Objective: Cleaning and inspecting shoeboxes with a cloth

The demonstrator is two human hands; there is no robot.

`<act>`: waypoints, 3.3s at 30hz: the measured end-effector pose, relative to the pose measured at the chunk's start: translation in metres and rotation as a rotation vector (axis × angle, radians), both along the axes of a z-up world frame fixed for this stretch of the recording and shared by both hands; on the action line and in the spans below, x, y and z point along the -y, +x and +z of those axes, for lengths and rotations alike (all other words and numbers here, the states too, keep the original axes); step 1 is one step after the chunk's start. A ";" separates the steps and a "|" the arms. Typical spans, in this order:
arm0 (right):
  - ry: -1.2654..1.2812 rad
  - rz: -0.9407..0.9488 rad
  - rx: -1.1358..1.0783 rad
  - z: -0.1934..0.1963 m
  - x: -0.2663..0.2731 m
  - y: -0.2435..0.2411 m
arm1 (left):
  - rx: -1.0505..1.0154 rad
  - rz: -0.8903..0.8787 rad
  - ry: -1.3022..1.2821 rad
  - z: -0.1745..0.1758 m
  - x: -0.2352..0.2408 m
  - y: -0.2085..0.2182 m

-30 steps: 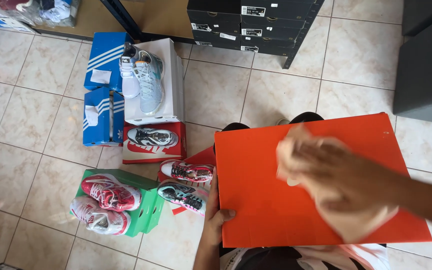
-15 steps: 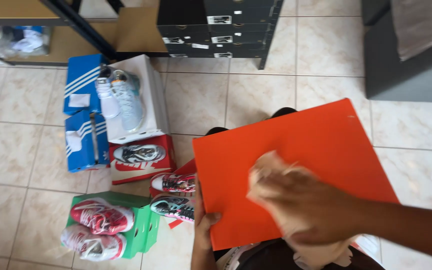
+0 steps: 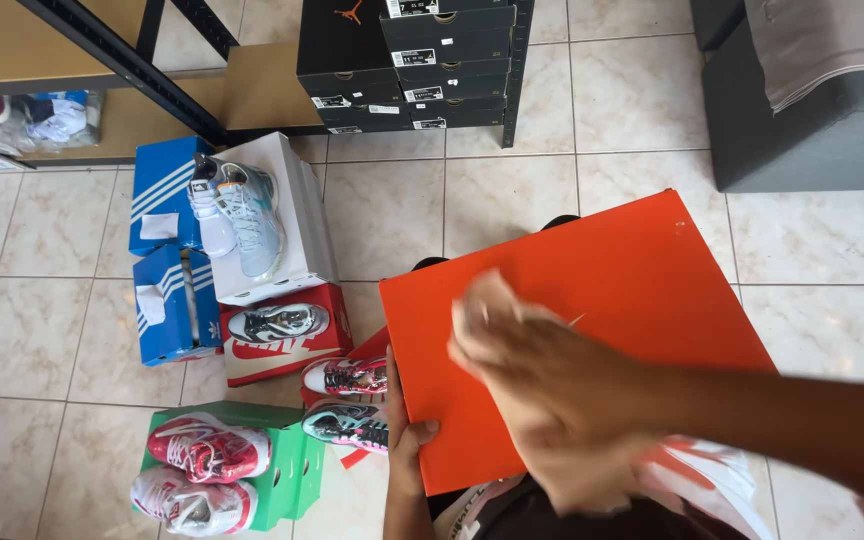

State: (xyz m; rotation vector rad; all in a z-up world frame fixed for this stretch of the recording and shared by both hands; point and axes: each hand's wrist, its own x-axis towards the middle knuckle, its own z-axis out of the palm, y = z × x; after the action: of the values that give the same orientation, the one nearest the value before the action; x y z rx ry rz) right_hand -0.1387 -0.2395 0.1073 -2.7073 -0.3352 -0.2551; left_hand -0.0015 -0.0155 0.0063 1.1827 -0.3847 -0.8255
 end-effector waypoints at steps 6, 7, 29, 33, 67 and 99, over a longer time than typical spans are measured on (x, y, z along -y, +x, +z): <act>-0.148 -0.313 -0.235 -0.024 0.026 -0.096 | 0.046 -0.011 -0.071 -0.004 -0.002 0.004; -0.261 -0.421 -0.245 -0.027 0.038 -0.104 | 0.038 0.002 -0.010 0.000 -0.001 0.002; 0.718 -1.349 -0.645 -0.006 0.061 -0.102 | 0.039 -0.006 0.202 0.024 0.001 0.009; 1.147 -1.193 -0.391 -0.012 0.107 -0.074 | 0.055 -0.056 0.208 0.011 -0.003 0.012; -0.195 -0.037 0.039 -0.019 -0.096 0.005 | 0.077 -0.064 -0.026 0.014 0.003 0.019; -0.608 -0.080 0.075 -0.036 -0.057 -0.038 | 0.248 -0.072 -0.073 -0.001 -0.003 0.031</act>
State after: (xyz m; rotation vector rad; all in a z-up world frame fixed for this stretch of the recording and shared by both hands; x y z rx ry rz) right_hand -0.1766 -0.1823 0.0716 -3.3209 -0.3733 -0.3197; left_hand 0.0298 -0.0124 0.0056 1.2122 -0.6591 -0.7218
